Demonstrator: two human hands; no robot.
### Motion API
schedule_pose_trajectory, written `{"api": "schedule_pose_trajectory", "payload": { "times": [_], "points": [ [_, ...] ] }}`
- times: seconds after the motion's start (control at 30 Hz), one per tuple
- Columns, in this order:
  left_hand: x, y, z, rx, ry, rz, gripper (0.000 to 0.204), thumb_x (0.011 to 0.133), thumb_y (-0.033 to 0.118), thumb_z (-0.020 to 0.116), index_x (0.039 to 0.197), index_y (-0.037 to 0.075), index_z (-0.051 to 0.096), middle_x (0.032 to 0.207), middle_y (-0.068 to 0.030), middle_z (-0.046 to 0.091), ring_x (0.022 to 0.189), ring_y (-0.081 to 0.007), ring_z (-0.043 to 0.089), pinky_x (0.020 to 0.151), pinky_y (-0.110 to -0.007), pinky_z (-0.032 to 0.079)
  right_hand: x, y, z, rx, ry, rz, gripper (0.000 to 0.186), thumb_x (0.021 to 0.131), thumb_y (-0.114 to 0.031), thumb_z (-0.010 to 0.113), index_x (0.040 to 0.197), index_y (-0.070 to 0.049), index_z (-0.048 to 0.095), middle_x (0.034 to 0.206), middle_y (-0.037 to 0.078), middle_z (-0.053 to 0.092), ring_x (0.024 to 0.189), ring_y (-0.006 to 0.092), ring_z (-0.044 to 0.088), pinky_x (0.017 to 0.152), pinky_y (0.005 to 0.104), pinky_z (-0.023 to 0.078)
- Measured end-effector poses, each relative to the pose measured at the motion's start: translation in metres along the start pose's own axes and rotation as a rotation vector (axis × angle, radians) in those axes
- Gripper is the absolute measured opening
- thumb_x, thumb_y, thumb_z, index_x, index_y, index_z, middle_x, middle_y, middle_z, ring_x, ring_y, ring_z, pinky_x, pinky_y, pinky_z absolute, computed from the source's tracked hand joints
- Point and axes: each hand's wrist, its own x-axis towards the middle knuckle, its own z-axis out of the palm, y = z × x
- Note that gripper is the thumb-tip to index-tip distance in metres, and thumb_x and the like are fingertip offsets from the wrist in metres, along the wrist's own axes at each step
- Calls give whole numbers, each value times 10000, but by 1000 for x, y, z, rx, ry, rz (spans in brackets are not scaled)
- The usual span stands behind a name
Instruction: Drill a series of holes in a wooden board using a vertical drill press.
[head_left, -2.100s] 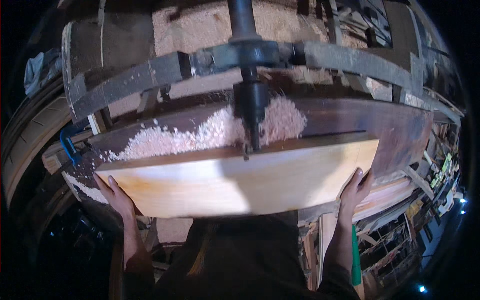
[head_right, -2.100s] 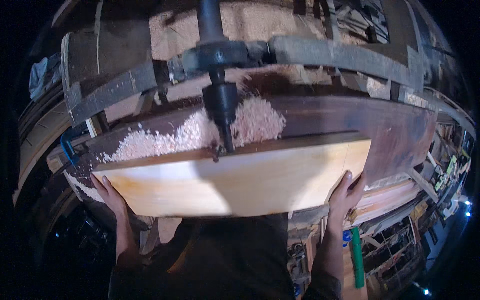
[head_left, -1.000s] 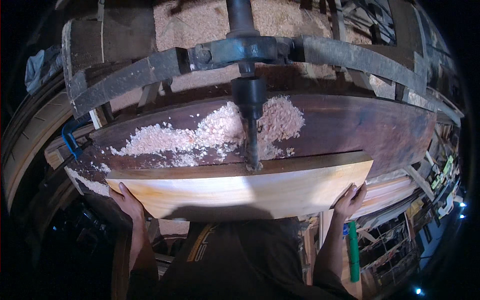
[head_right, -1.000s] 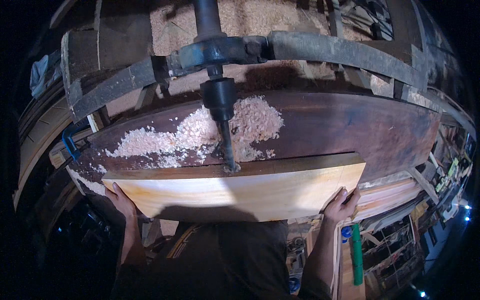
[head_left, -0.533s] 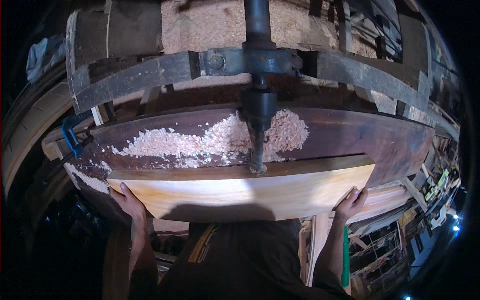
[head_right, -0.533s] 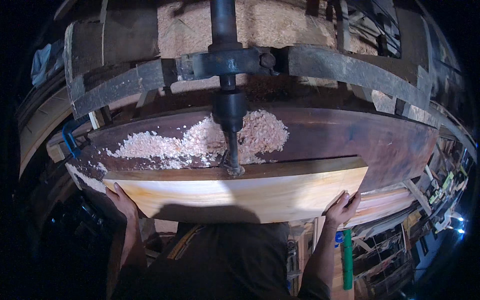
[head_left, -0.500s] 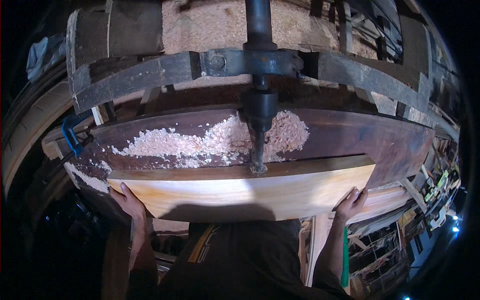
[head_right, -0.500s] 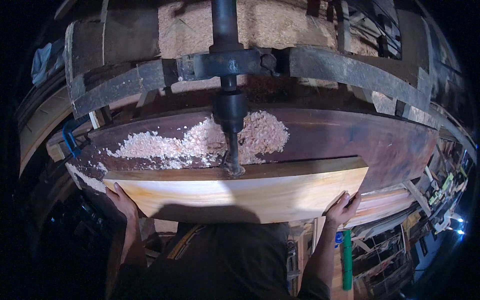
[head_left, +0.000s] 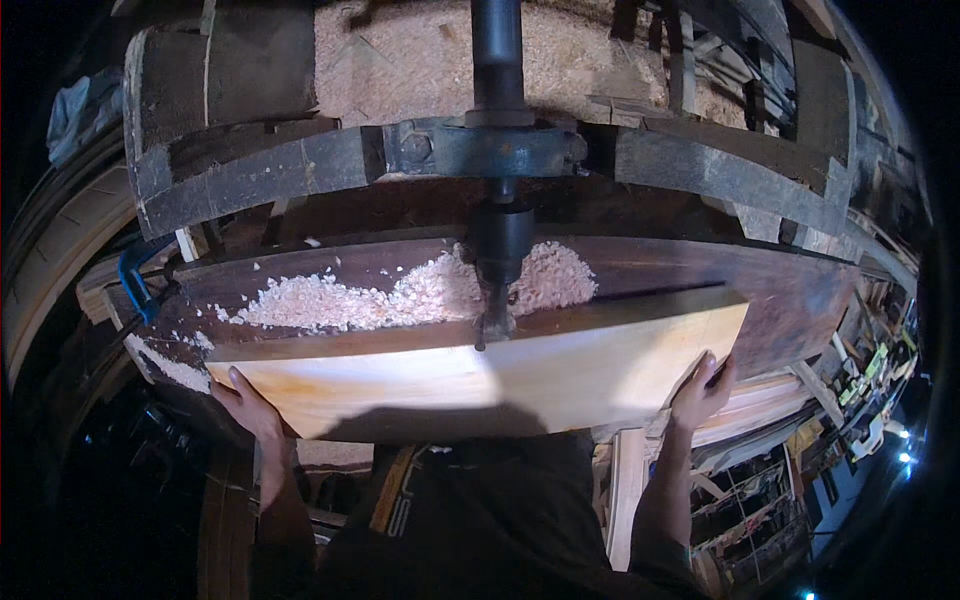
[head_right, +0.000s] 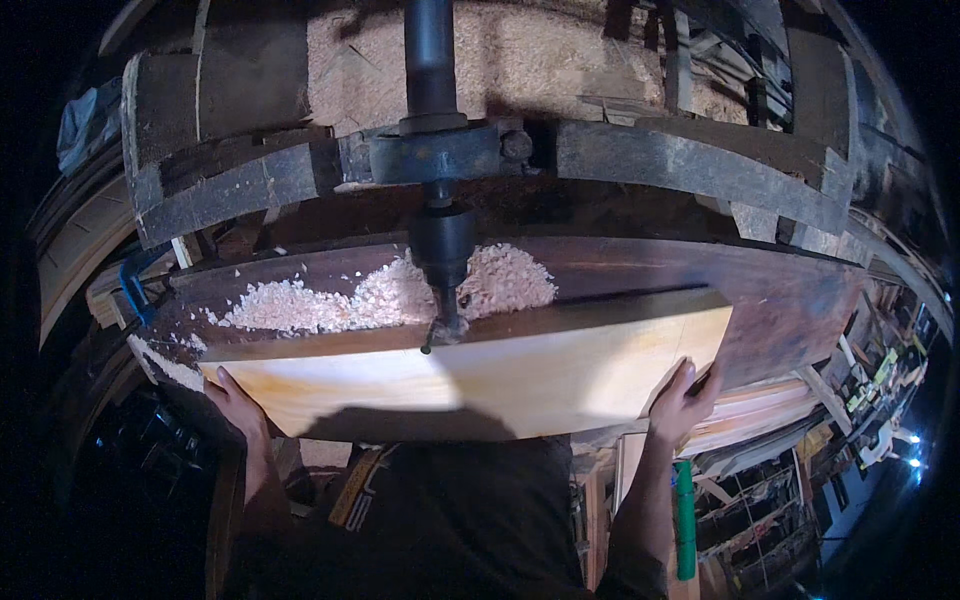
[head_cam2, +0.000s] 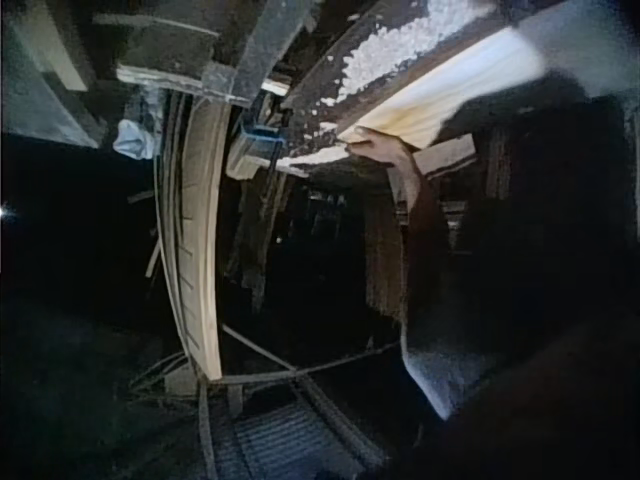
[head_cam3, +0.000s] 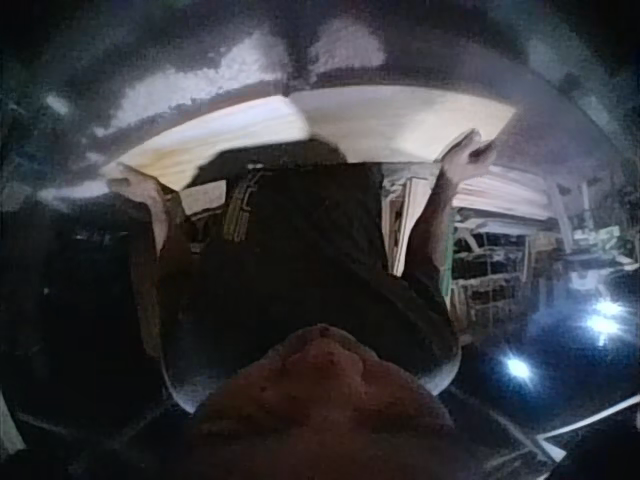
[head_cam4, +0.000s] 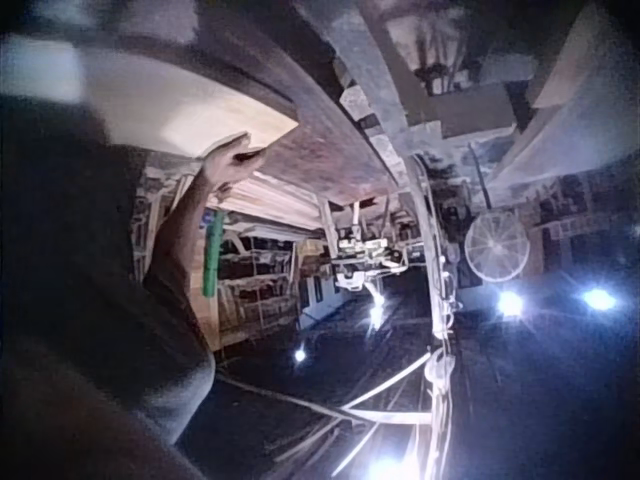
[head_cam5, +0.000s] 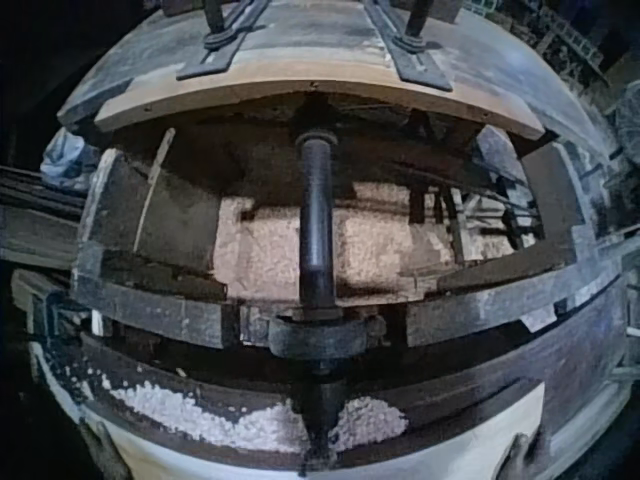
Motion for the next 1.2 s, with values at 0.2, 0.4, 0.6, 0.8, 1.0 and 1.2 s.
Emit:
{"api": "schedule_pose_trajectory", "payload": {
  "times": [0.2, 0.4, 0.6, 0.8, 1.0, 1.2],
  "points": [
    [4, 0, 1, -28, 3, 14, 591, 1042, 341, 506, 1432, -74, 348, 1383, -259, 478, 1247, -331, 494, 1060, -407, 381, 3, -11, 8, 58, -1, 13, 398, 1013, -233, 560, 1223, 103, 517, 1119, 180, 621, 1008, 219, 557, 899, 341, 451],
    [17, -8, -10, -159, -147, 99, 578, 1039, 316, 516, 1437, -68, 350, 1408, -239, 464, 1276, -316, 469, 1088, -400, 354, -87, 21, -16, -36, 106, -38, 349, 1027, -155, 498, 1267, 99, 491, 1200, 201, 575, 1056, 236, 545, 914, 337, 452],
    [25, -12, -8, 1, -91, 163, 557, 1041, 291, 510, 1438, -66, 351, 1400, -236, 469, 1276, -313, 470, 1093, -396, 349, -94, 47, -19, 107, 81, 173, 361, 1018, -141, 526, 1275, 108, 478, 1177, 202, 580, 1051, 228, 547, 897, 322, 459],
    [36, 9, -2, -42, -83, 134, 585, 1041, 319, 514, 1444, -68, 338, 1433, -239, 447, 1305, -314, 450, 1109, -387, 328, -63, 11, -5, 39, 82, 51, 359, 1031, -178, 525, 1253, 102, 490, 1151, 185, 595, 1024, 203, 538, 890, 324, 461],
    [50, 18, 10, -7, 0, 206, 602, 1041, 347, 514, 1445, -60, 332, 1439, -248, 446, 1320, -317, 442, 1108, -376, 328, -32, -13, 8, -13, 75, -15, 408, 1001, -201, 590, 1241, 122, 524, 1143, 231, 626, 1026, 222, 565, 917, 337, 449],
    [50, 6, -3, -33, -128, 165, 610, 1042, 325, 518, 1469, -61, 314, 1461, -242, 428, 1318, -286, 439, 1110, -361, 331, -112, 16, -15, 38, 102, 152, 425, 1015, -182, 561, 1309, 115, 485, 1237, 238, 585, 1115, 246, 541, 969, 355, 434]
  ]
}}
